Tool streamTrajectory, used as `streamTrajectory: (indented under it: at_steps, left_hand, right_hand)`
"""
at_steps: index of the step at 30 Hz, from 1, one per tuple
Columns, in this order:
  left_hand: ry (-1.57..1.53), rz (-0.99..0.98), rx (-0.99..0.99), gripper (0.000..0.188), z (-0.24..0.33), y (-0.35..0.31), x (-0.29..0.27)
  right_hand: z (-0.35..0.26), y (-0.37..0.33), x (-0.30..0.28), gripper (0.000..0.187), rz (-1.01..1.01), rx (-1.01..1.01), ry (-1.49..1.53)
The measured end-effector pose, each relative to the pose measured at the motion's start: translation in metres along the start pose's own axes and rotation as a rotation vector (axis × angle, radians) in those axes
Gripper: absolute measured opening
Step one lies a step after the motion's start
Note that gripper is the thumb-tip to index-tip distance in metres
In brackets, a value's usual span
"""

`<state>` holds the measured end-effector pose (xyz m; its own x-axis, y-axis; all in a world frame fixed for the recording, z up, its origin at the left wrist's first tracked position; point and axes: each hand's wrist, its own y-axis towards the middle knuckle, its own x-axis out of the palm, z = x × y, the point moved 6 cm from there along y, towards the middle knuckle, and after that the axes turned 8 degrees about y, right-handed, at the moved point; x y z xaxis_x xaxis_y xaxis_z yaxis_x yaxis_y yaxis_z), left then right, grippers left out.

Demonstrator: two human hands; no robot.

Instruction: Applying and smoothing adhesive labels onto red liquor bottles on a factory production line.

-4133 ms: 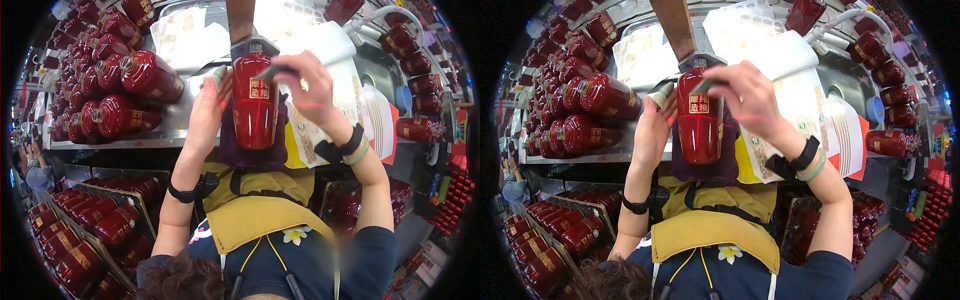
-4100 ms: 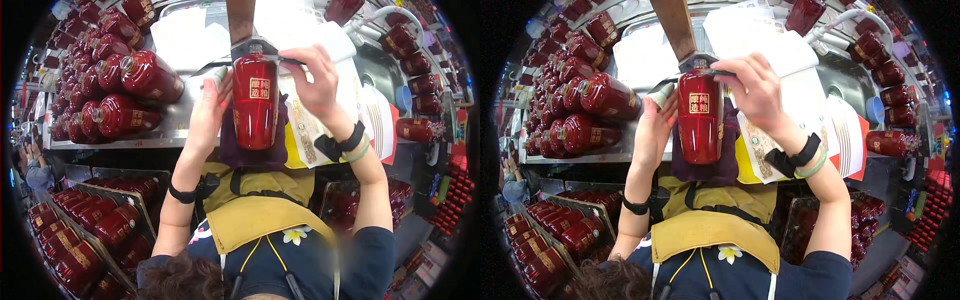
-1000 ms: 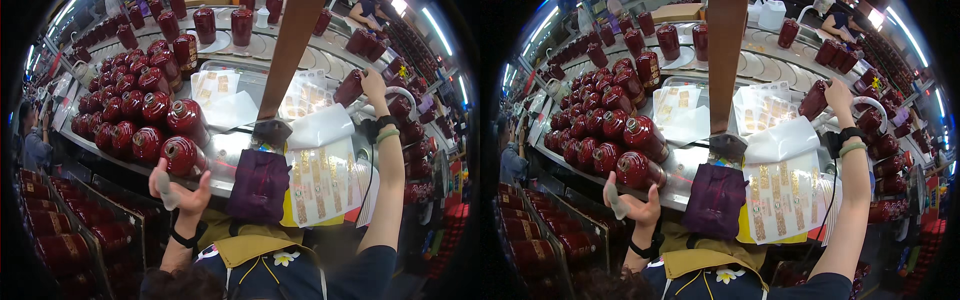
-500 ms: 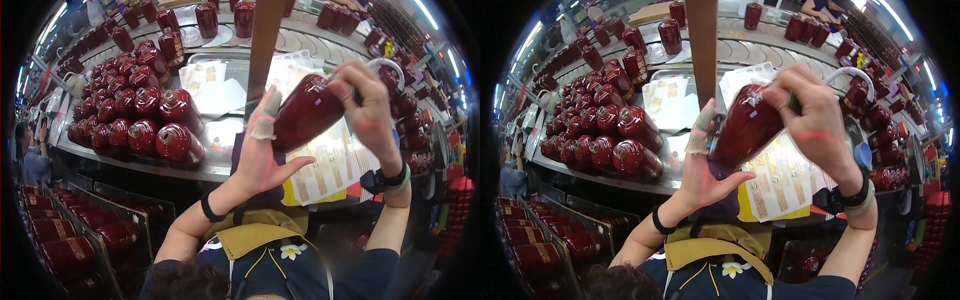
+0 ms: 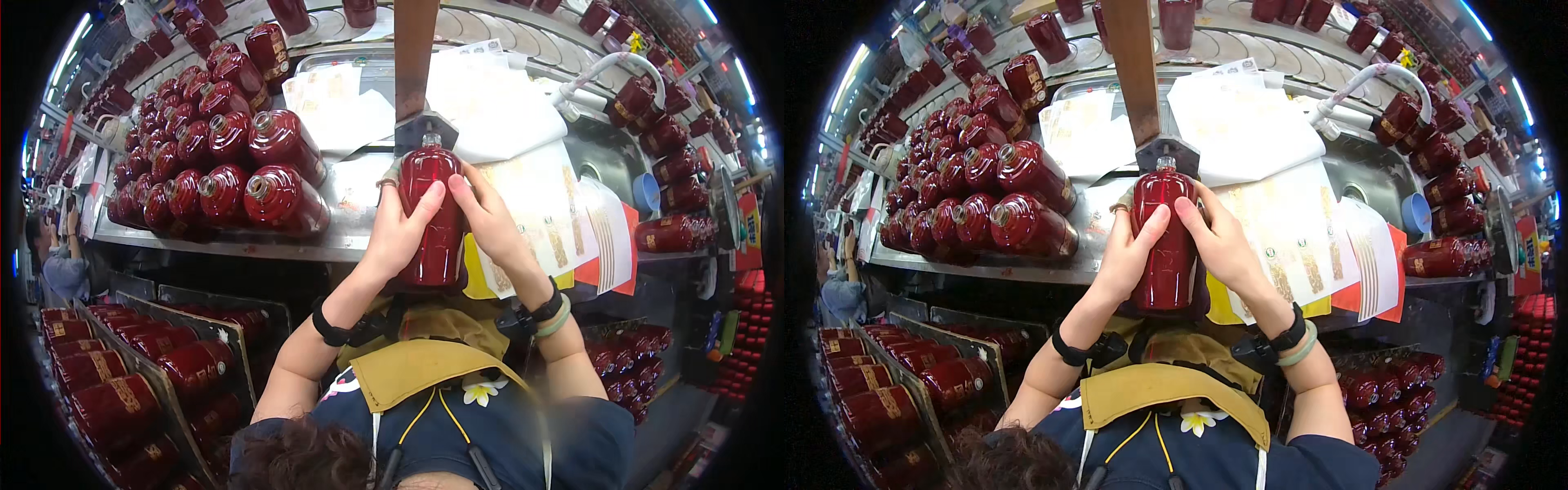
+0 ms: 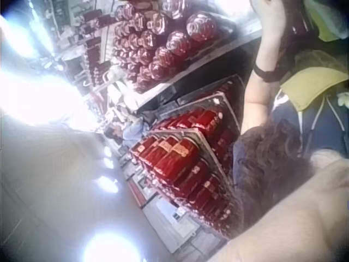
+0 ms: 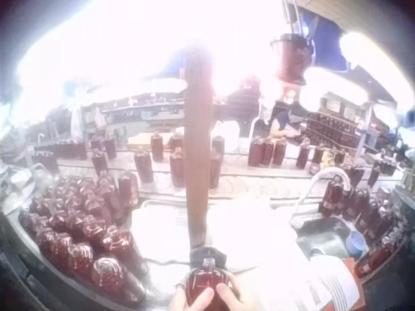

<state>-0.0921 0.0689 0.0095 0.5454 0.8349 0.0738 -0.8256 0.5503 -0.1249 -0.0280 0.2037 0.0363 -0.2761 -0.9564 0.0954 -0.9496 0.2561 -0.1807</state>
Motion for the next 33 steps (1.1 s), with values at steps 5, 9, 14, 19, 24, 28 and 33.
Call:
streamTrajectory:
  at_steps: [5, 9, 14, 19, 24, 28, 33]
  left_hand:
    - [-0.126, -0.025, -0.078, 0.061, -0.004, 0.018, 0.005]
    - [0.067, 0.046, -0.006, 0.058, -0.002, 0.027, 0.000]
    - [0.537, 0.094, 0.248, 0.059, 0.016, 0.017, -0.003]
    - [0.570, -0.025, 0.160, 0.061, 0.011, 0.011, 0.003]
    - [0.587, 0.002, 0.178, 0.068, 0.022, 0.008, 0.005]
    - [0.650, 0.073, 0.247, 0.066, 0.019, 0.007, 0.003]
    - [0.661, 0.031, 0.194, 0.063, 0.010, 0.007, 0.001]
  right_hand:
    - [0.017, 0.021, -0.008, 0.052, 0.053, -0.068, 0.112]
    - [0.015, 0.029, -0.011, 0.054, 0.109, -0.146, 0.074]
    - [0.013, 0.050, -0.052, 0.034, 0.103, -0.188, -0.301]
    - [-0.020, 0.136, -0.111, 0.025, 0.212, -0.217, -0.844]
    - [0.003, 0.182, -0.087, 0.025, 0.076, -0.284, -1.175]
    - [-0.003, 0.198, -0.077, 0.027, -0.032, -0.333, -1.161]
    - [-0.024, 0.244, -0.073, 0.037, -0.232, -0.501, -1.135]
